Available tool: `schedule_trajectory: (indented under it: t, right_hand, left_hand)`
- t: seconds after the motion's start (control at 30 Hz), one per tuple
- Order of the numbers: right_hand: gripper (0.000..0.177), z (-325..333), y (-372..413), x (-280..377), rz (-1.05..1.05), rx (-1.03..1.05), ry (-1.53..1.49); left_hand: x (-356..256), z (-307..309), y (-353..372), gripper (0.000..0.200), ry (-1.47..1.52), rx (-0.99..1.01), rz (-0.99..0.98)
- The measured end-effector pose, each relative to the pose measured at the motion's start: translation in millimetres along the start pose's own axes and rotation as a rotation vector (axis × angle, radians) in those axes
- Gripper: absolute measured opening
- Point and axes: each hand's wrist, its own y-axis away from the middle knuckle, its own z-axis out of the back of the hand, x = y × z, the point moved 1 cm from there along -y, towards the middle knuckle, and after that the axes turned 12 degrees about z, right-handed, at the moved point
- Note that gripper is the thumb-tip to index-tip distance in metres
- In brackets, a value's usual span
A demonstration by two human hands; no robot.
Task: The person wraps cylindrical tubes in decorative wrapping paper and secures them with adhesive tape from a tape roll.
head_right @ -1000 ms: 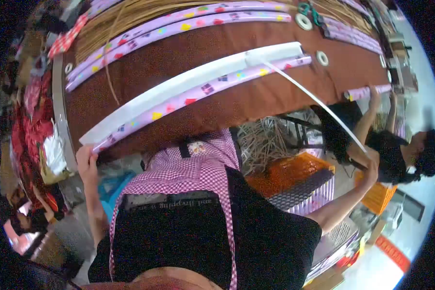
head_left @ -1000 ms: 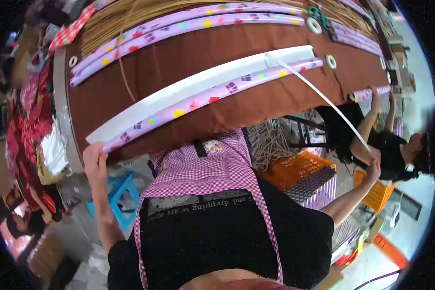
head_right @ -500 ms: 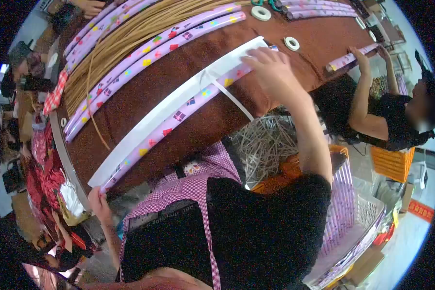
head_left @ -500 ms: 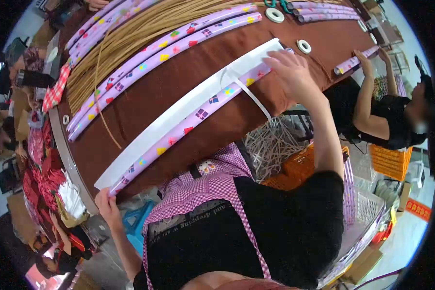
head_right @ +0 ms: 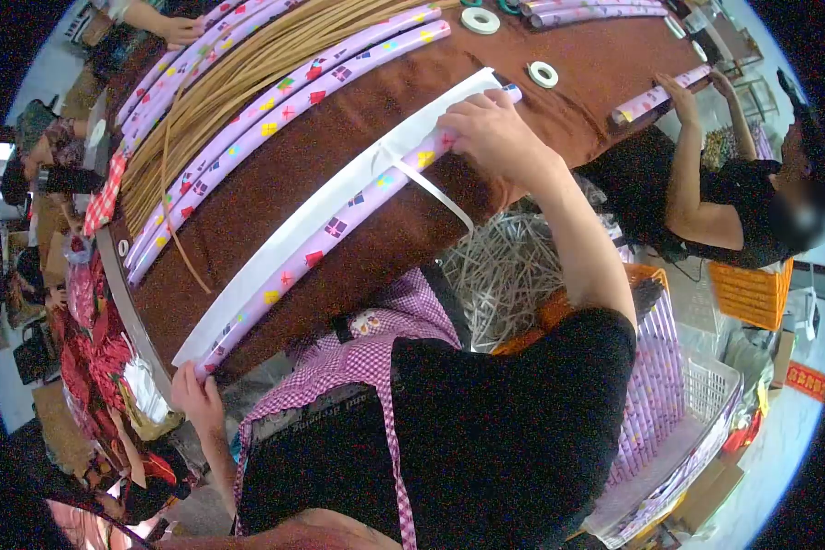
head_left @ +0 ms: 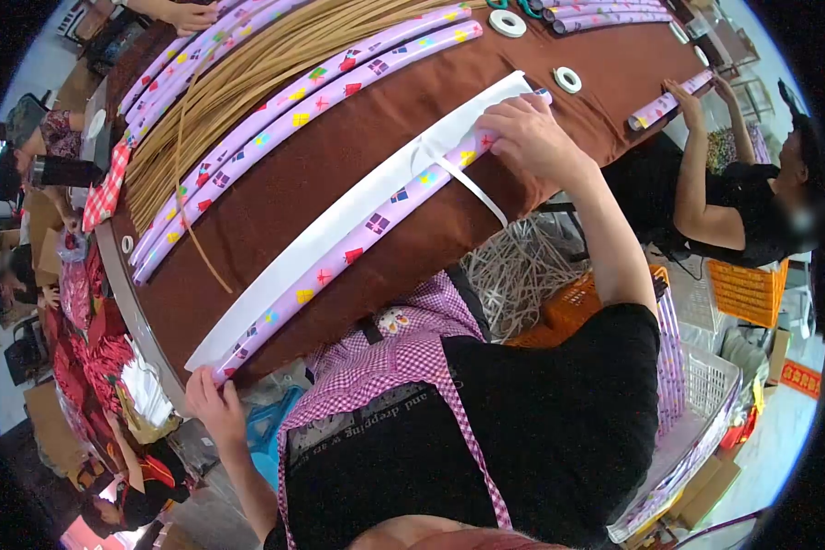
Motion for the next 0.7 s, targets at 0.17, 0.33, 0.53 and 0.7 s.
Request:
schedule_trajectory:
  t: [0.17,0.33,0.53,0.7]
  right_hand:
    - [0.031,0.7,9.1,9.6,-0.004,0.011,-0.035]
    - [0.037,1.0,22.7,20.9,0.004,0.068,-0.056]
    - [0.029,-1.5,25.7,42.5,-0.088,-0.353,-0.251]
    - [0.026,-22.8,6.4,86.6,-0.077,-0.364,-0.241]
  left_hand:
    - [-35.9,-1.2,-8.3,0.042,-0.055,0.045,0.017]
    - [-43.5,-21.3,-25.5,0.032,0.215,0.099,-0.022]
    - [-42.9,-26.3,-25.9,0.030,0.255,0.042,-0.077]
    - [-39.1,-31.2,-22.8,0.030,0.243,0.020,-0.086]
